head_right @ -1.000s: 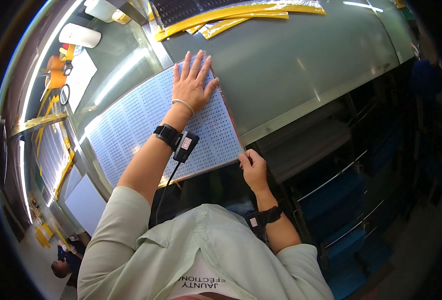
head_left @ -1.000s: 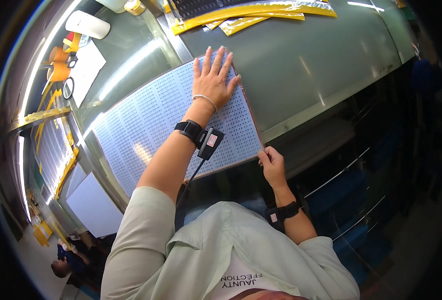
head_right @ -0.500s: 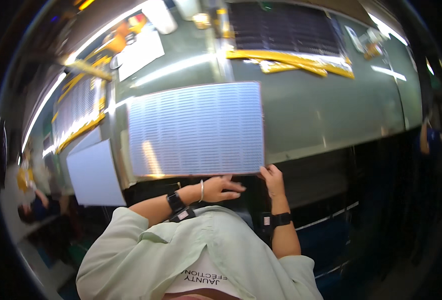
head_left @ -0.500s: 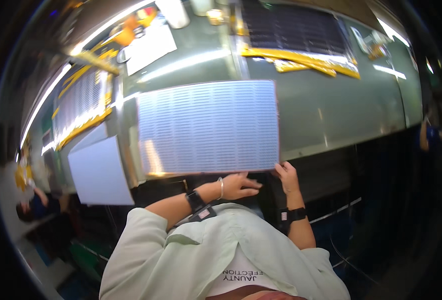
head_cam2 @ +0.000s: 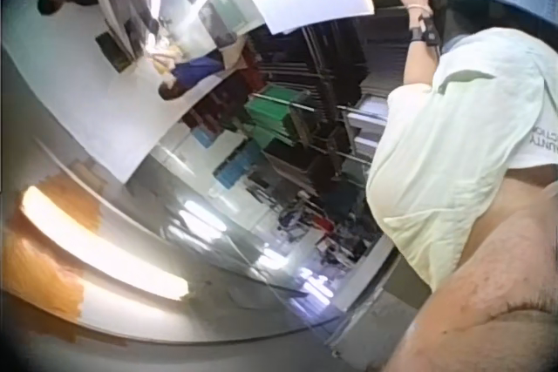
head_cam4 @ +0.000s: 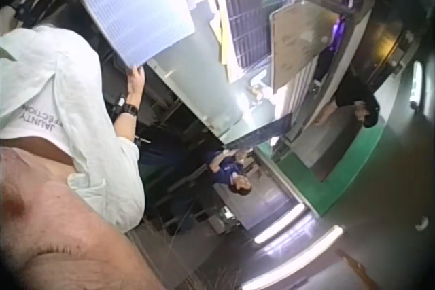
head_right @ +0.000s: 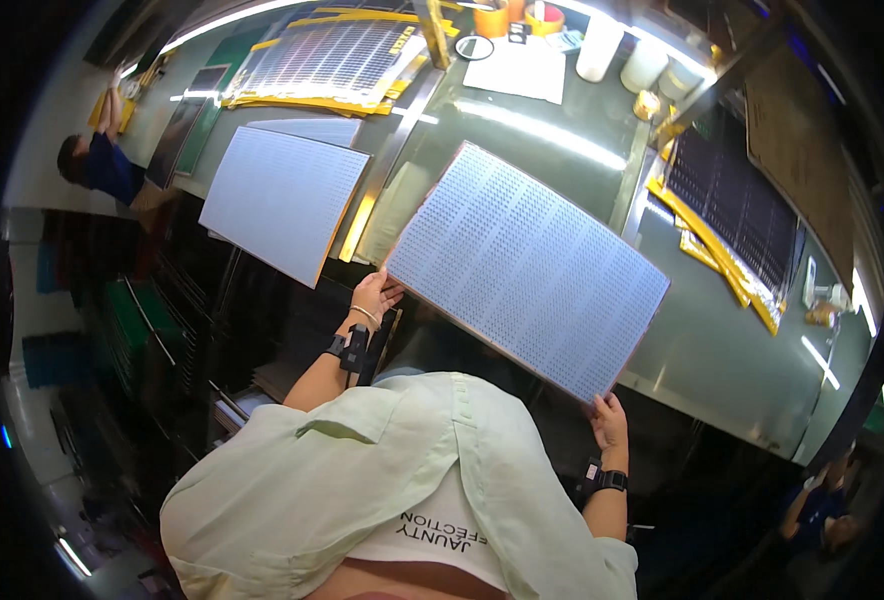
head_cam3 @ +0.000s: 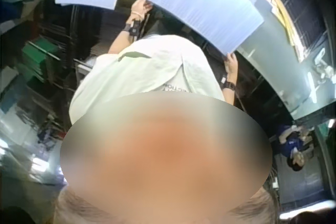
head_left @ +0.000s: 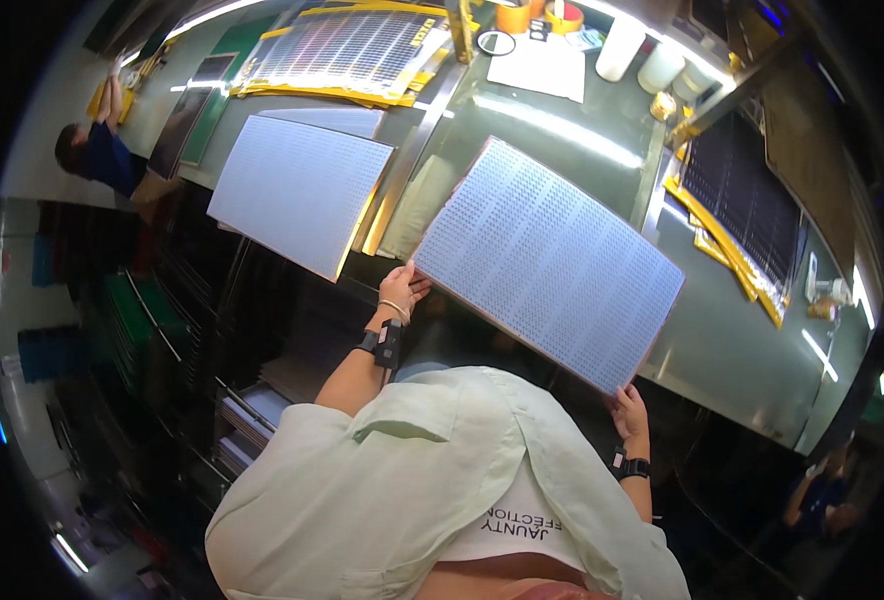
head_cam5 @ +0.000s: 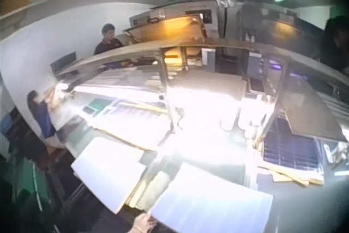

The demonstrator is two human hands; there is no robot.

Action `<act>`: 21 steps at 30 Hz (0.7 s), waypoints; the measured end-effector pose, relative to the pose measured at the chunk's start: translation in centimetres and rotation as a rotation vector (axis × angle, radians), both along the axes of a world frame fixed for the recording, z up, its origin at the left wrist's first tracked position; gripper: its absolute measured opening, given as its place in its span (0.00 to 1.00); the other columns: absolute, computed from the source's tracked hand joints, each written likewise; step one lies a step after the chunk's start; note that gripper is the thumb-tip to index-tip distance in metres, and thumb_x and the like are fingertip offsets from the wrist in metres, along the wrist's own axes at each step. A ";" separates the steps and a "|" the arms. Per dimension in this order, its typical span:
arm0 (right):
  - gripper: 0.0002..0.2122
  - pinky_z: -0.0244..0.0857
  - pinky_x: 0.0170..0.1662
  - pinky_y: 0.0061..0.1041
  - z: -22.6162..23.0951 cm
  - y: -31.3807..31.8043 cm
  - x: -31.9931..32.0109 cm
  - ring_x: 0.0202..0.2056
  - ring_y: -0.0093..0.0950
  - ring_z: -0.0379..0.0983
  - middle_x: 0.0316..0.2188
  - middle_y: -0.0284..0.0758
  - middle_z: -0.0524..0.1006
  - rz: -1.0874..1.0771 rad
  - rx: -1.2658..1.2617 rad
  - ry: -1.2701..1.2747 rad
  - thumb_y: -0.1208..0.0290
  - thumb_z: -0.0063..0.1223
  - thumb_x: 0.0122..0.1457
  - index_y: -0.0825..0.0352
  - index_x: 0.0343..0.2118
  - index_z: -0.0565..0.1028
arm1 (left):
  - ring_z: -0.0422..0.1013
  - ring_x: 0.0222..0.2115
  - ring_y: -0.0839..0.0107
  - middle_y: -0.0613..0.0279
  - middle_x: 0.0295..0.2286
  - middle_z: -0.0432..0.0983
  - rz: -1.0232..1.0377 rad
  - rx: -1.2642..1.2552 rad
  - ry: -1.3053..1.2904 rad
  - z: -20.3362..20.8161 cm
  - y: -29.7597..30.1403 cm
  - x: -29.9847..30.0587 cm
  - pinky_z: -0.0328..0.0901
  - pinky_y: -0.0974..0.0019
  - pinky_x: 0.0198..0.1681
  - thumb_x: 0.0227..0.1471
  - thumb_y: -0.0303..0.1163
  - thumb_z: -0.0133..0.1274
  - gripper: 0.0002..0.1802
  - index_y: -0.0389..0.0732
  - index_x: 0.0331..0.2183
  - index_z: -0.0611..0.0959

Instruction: Inspecting and assembling flat electronic panel components at an industrial workstation.

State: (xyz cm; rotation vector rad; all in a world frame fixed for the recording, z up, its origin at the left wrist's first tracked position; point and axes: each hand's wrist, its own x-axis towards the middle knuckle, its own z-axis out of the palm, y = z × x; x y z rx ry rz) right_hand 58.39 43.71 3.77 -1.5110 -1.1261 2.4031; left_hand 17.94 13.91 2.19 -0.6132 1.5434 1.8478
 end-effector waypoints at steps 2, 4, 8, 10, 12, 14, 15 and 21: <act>0.16 0.64 0.42 0.26 -1.6 3.0 2.6 0.37 0.24 0.70 0.39 0.32 0.72 -0.102 -0.120 0.125 0.70 0.49 0.55 0.68 0.46 0.65 | 0.72 0.26 0.69 0.62 0.25 0.73 -0.015 0.025 0.026 -0.4 1.4 -0.3 0.67 0.64 0.31 0.54 0.41 0.47 0.14 0.40 0.29 0.72; 0.17 0.63 0.44 0.27 0.7 3.1 -0.4 0.39 0.26 0.70 0.41 0.33 0.72 0.049 -0.020 0.104 0.72 0.49 0.55 0.70 0.47 0.64 | 0.71 0.19 0.75 0.64 0.21 0.73 -0.019 -0.076 0.089 -1.8 0.8 -1.2 0.68 0.71 0.23 0.54 0.40 0.47 0.14 0.39 0.26 0.74; 0.17 0.61 0.48 0.29 7.0 3.2 -4.2 0.41 0.30 0.70 0.41 0.38 0.72 0.286 0.171 0.118 0.78 0.51 0.51 0.75 0.45 0.67 | 0.70 0.16 0.75 0.62 0.19 0.74 -0.090 -0.154 0.194 -2.3 -0.5 -2.9 0.68 0.74 0.20 0.52 0.39 0.49 0.14 0.37 0.25 0.75; 0.16 0.62 0.47 0.28 10.1 2.9 -4.0 0.40 0.29 0.70 0.39 0.38 0.74 0.300 0.239 0.152 0.78 0.51 0.50 0.75 0.44 0.68 | 0.71 0.16 0.74 0.62 0.19 0.73 -0.075 -0.061 0.129 -2.4 -0.8 -3.4 0.68 0.72 0.21 0.52 0.37 0.50 0.13 0.36 0.25 0.75; 0.14 0.62 0.43 0.23 12.5 3.1 -2.9 0.38 0.26 0.70 0.36 0.37 0.75 0.519 0.541 -0.350 0.80 0.51 0.49 0.75 0.40 0.72 | 0.71 0.19 0.72 0.63 0.18 0.73 -0.007 0.075 0.123 -2.0 -1.0 -3.3 0.70 0.69 0.24 0.53 0.36 0.48 0.12 0.37 0.25 0.75; 0.13 0.62 0.40 0.21 16.1 0.4 -4.3 0.35 0.23 0.70 0.34 0.33 0.76 0.381 0.604 0.080 0.78 0.53 0.49 0.74 0.38 0.73 | 0.72 0.20 0.71 0.62 0.19 0.73 0.000 0.181 0.168 0.3 -1.0 -3.8 0.70 0.68 0.26 0.54 0.37 0.46 0.13 0.38 0.25 0.74; 0.13 0.62 0.40 0.21 16.8 0.2 -4.2 0.35 0.23 0.70 0.34 0.33 0.76 0.375 0.626 0.094 0.78 0.53 0.49 0.74 0.38 0.73 | 0.72 0.20 0.71 0.61 0.20 0.73 -0.014 0.272 0.205 1.9 -1.2 -4.4 0.70 0.67 0.26 0.55 0.37 0.45 0.13 0.39 0.25 0.74; 0.11 0.63 0.34 0.20 19.9 0.1 -5.1 0.30 0.22 0.69 0.31 0.30 0.75 0.193 0.770 -0.102 0.83 0.52 0.46 0.70 0.35 0.73 | 0.71 0.27 0.78 0.64 0.25 0.74 -0.522 0.388 0.617 21.5 -3.7 -11.6 0.68 0.74 0.30 0.50 0.36 0.53 0.12 0.37 0.33 0.76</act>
